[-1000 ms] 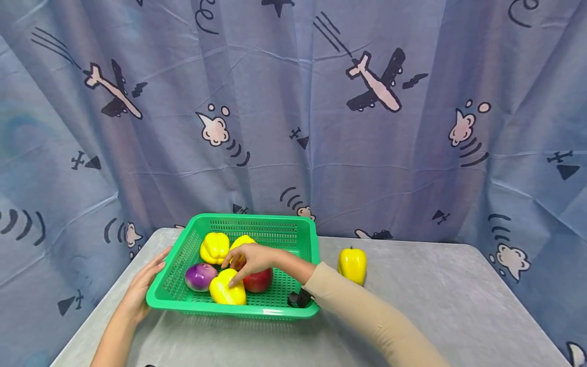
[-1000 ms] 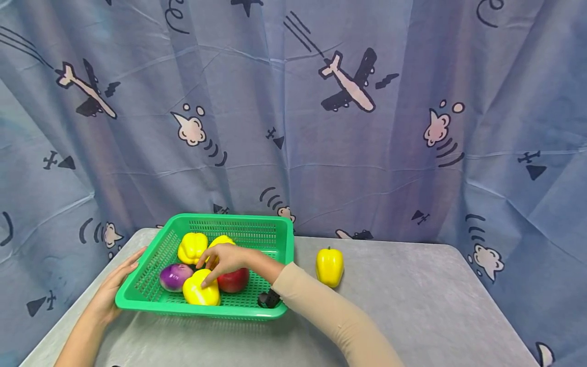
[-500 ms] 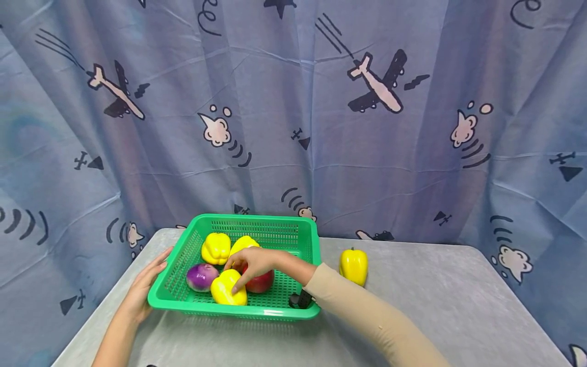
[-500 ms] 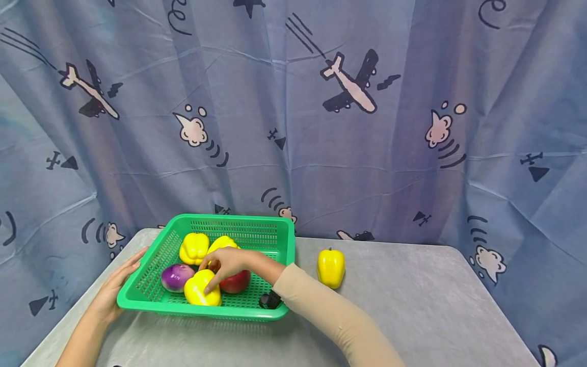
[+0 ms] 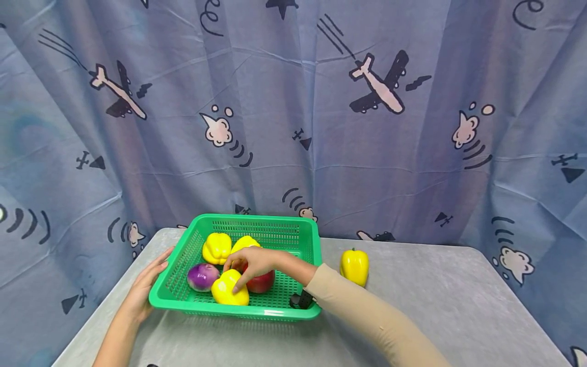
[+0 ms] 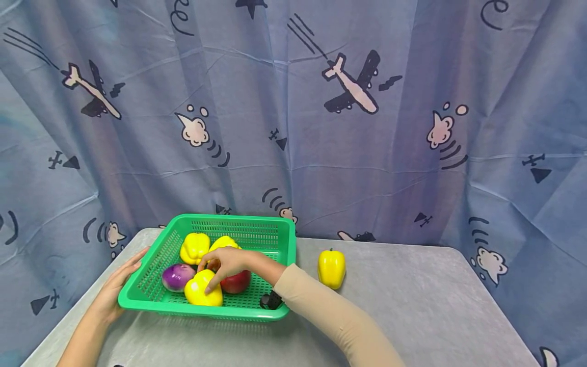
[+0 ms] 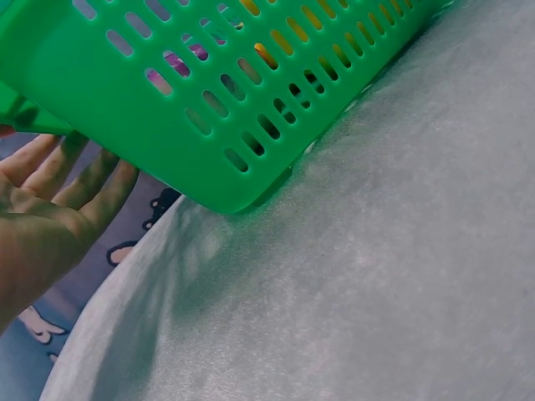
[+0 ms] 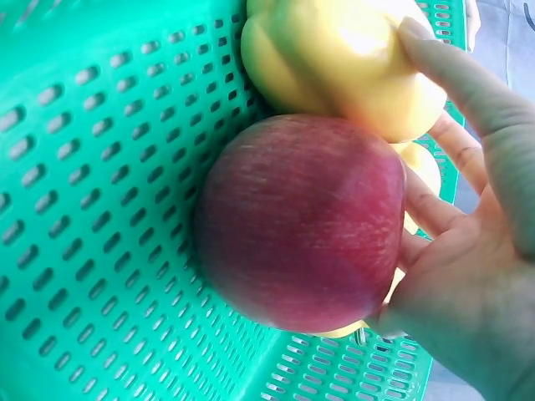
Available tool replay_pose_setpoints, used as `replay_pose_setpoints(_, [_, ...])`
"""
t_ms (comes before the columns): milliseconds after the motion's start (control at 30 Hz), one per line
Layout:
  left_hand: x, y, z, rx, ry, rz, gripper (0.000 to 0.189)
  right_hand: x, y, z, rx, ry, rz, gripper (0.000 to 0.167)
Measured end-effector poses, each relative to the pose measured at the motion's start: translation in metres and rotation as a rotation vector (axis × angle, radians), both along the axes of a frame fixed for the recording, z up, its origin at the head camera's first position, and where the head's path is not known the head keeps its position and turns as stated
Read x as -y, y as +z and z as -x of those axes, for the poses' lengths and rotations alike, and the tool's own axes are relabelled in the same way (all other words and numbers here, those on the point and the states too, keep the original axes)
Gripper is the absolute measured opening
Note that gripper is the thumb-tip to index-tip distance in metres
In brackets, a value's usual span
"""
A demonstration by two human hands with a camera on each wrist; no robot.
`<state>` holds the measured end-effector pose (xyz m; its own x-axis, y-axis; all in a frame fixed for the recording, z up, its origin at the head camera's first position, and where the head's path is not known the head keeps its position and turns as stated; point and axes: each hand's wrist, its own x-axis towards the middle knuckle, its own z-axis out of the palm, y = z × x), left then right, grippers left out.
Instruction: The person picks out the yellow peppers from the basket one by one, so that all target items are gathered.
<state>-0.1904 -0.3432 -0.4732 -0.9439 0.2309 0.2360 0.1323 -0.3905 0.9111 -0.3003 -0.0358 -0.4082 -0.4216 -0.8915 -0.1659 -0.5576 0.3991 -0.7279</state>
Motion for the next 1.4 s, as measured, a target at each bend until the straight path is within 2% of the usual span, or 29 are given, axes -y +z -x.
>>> replay_pose_setpoints(467, [0.000, 0.000, 0.000, 0.009, 0.006, 0.021, 0.053, -0.001, 0.004, -0.002, 0.001, 0.021, 0.009, 0.041])
replay_pose_setpoints(700, [0.000, -0.001, 0.001, 0.007, 0.003, 0.022, 0.054, -0.004, 0.008, -0.001, 0.010, -0.007, 0.019, 0.042])
replay_pose_setpoints(1100, [-0.001, 0.002, 0.001, 0.048, 0.066, 0.070, 0.052, -0.007, 0.019, 0.001, 0.008, -0.004, 0.063, 0.043])
replay_pose_setpoints(1400, [0.001, 0.002, 0.002, 0.063, 0.065, 0.086, 0.049, -0.007, 0.026, 0.003, -0.023, 0.034, 0.125, 0.044])
